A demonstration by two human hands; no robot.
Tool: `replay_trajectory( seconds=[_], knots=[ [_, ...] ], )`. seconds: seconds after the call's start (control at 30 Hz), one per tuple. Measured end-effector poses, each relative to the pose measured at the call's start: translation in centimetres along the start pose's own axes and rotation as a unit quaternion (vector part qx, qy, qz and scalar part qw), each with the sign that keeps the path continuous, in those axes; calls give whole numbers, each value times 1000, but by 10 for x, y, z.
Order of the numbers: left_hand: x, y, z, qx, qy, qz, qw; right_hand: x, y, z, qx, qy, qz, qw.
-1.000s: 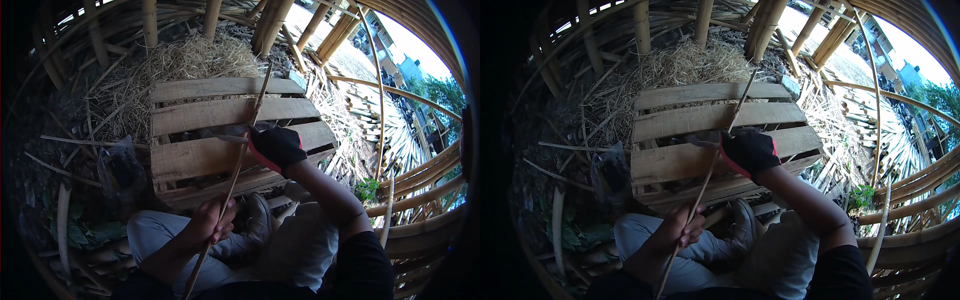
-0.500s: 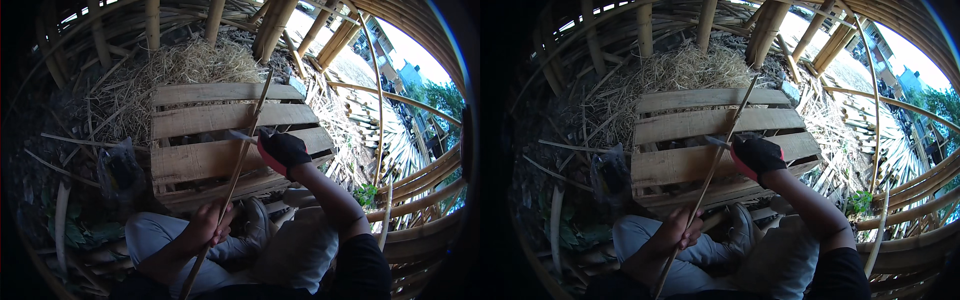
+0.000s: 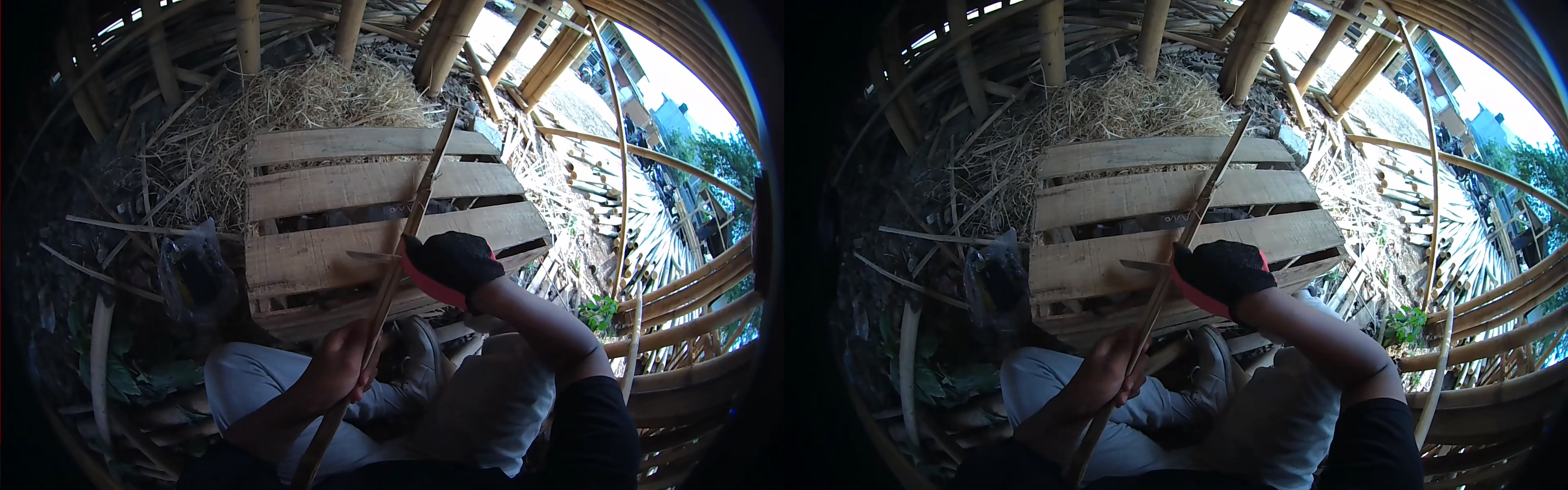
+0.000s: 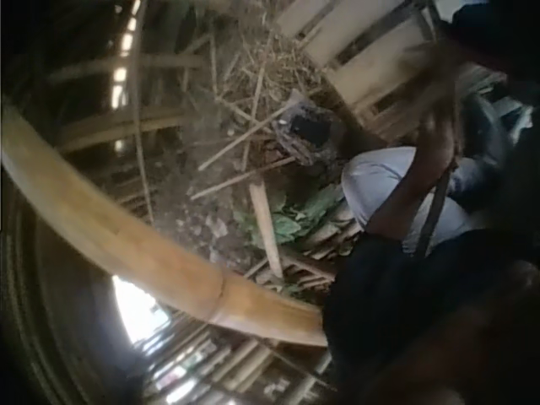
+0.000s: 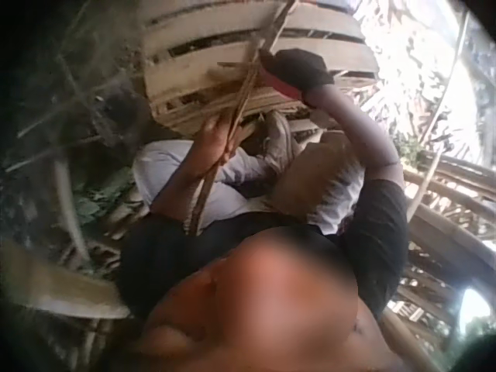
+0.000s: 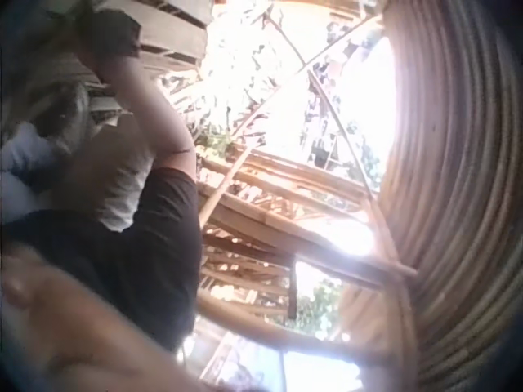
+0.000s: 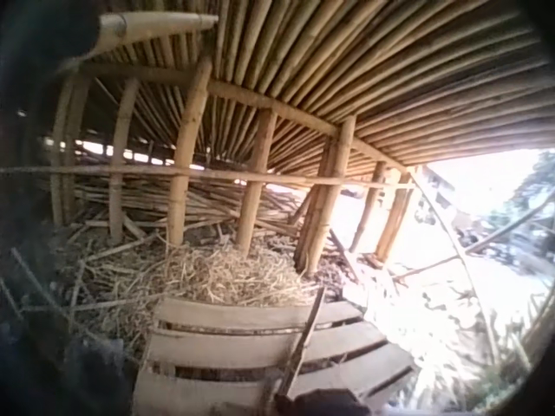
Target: The person sits on the ground and uses a knife to shave a long thin bamboo stick, repeatedly scraping along its length to remove the outer layer. The person holds the stick with the left hand and scrapes with the right hand, rotating the stick periodically to work on different sides.
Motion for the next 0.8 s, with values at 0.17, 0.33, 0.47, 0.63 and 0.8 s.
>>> replay_trajectory(
  seconds=[0.17, 0.33, 0.47, 0.63, 0.8],
  knots=[
    [-3, -4, 0, 5, -21, -13, 1000, -36, 67, 24, 13, 162, -55, 985],
    [0, -3, 0, -3, -15, 7, 1000, -1, 13, -6, -33, -34, 25, 999],
    [-2, -5, -2, 30, -22, 18, 999, -21, 44, 9, -51, 51, -43, 996],
    [0, -7, 0, 91, -23, 61, 994, -29, 35, 20, -47, 146, 25, 988],
    [4, -11, -5, 126, -40, 91, 987, -10, 14, -1, -60, 62, 37, 996]
  ],
)
Point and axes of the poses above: each hand's wrist, its own x-axis away from the middle knuckle, its own z-axis out of the back of the hand, y = z × x, the point moved 9 cm from there along -x, towards the middle knuckle, and after that the axes turned 7 degrees about y, right-handed, at the moved point
